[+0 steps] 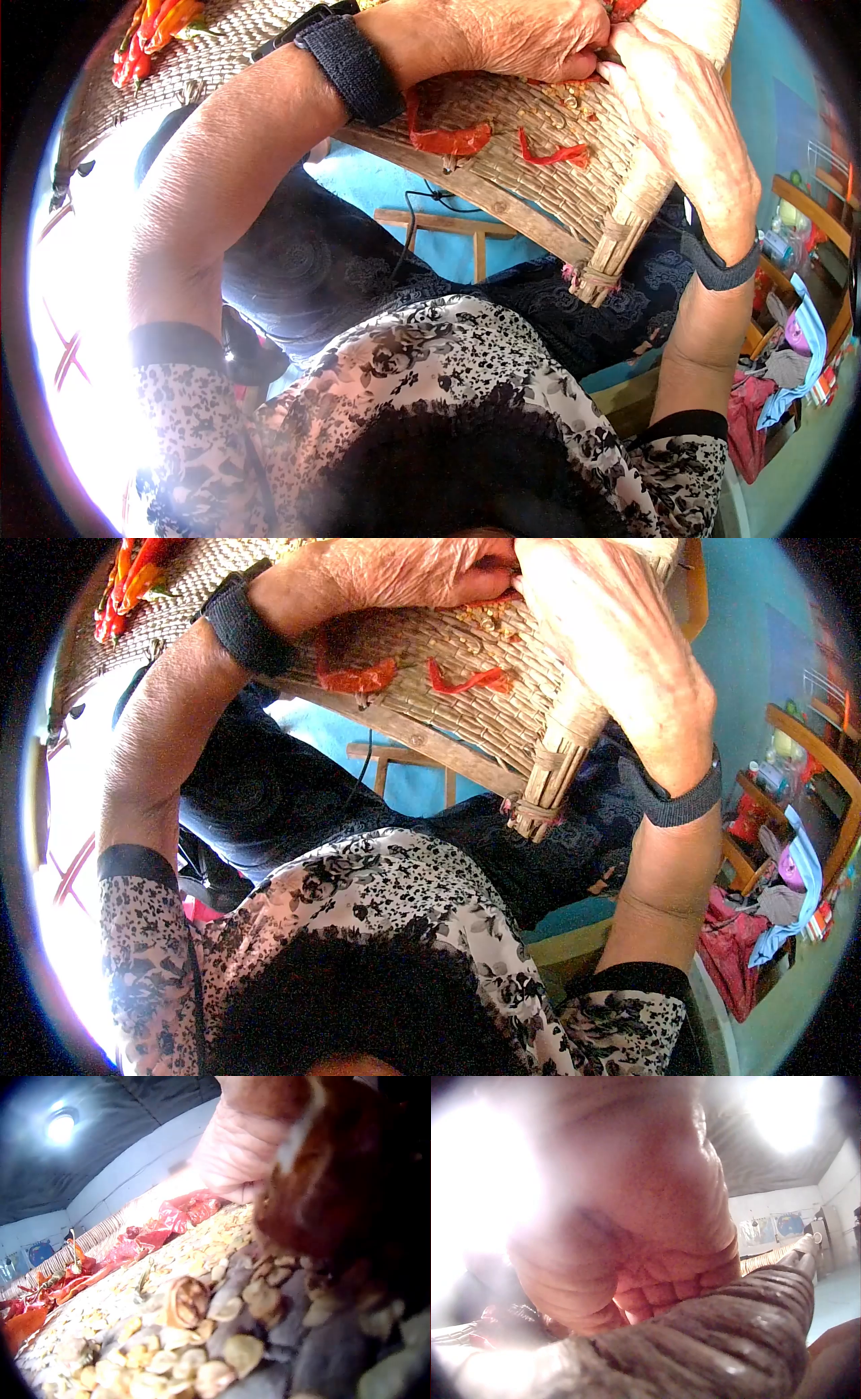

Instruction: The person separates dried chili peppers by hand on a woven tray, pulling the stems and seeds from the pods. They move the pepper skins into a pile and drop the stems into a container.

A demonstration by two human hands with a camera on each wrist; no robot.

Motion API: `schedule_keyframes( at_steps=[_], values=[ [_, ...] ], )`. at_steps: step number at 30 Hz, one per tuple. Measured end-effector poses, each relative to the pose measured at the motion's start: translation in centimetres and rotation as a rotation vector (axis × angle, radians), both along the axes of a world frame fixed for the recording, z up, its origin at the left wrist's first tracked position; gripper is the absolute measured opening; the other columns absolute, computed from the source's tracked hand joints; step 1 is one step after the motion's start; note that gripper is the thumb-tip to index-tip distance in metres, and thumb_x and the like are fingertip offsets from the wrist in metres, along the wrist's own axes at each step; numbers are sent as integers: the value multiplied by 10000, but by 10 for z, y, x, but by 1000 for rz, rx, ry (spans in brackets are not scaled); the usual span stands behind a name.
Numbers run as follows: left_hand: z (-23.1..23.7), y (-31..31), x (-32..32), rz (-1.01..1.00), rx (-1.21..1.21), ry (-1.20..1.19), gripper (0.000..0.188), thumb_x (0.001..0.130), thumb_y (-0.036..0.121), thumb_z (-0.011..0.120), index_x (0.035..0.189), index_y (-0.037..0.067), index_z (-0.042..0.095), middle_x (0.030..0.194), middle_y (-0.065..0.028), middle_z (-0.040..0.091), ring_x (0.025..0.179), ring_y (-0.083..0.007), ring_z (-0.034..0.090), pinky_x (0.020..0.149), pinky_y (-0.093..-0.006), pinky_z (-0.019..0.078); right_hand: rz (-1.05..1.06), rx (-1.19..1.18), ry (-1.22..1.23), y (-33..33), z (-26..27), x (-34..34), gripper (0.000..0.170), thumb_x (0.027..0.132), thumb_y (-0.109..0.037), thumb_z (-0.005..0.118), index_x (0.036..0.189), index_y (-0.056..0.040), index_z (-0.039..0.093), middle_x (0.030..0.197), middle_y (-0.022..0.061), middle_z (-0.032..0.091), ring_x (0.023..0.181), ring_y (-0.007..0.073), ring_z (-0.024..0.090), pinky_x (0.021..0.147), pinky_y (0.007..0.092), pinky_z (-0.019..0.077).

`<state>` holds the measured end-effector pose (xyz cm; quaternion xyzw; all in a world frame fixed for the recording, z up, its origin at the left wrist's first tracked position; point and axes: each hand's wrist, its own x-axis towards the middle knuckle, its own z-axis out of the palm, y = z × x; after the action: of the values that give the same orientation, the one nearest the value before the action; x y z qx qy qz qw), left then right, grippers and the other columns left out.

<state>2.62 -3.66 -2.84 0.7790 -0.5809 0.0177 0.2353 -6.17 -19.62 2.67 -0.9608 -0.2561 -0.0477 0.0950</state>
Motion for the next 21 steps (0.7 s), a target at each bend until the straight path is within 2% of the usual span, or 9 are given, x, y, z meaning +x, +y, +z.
schedule_keyframes(
  at_steps=[2, 12, 14, 15, 17, 21],
  values=[
    [-1, 1, 0, 0, -25, -3, 212, 772, 290, 645, 735, 82, 642, 615, -133, 604, 568, -320, 613, 525, -424, 500, -21, 29, -14, 6, -1, -2, 71, 743, 39, 560, 750, 33, 490, 715, 173, 460, 706, 348, 514, 698, 412, 441],
    [-2, 0, 2, -49, -47, 10, 193, 768, 250, 623, 707, 67, 626, 608, -136, 600, 560, -319, 609, 529, -418, 496, 168, -25, -114, -9, -5, 2, 158, 849, -91, 605, 943, 27, 558, 917, 219, 571, 882, 414, 552, 784, 461, 460],
    [-4, -1, 3, -64, -43, -28, 194, 769, 250, 621, 701, 68, 623, 603, -132, 599, 549, -311, 605, 522, -414, 493, -38, -57, -41, 11, 8, -3, 83, 753, 30, 572, 739, 32, 490, 703, 168, 454, 686, 341, 513, 685, 409, 439],
    [-5, -2, 3, -65, -42, -24, 194, 769, 250, 621, 701, 68, 623, 603, -132, 599, 549, -311, 605, 522, -414, 493, -39, -56, -37, 9, 10, -1, 83, 753, 30, 572, 739, 32, 490, 703, 168, 454, 686, 341, 513, 685, 409, 439],
    [-8, -2, 3, -49, -68, -73, 196, 770, 254, 621, 693, 74, 624, 596, -125, 596, 542, -303, 603, 517, -411, 490, -37, -106, 185, 3, 11, 4, 116, 769, 8, 589, 724, 29, 484, 692, 165, 451, 674, 330, 511, 669, 409, 434],
    [-6, -1, 2, -37, -83, -76, 206, 772, 272, 630, 689, 84, 630, 602, -122, 602, 554, -305, 605, 524, -408, 492, -24, -59, 232, 13, 30, 5, 155, 783, -21, 605, 713, 26, 475, 685, 163, 451, 654, 315, 499, 658, 402, 432]
  ],
)
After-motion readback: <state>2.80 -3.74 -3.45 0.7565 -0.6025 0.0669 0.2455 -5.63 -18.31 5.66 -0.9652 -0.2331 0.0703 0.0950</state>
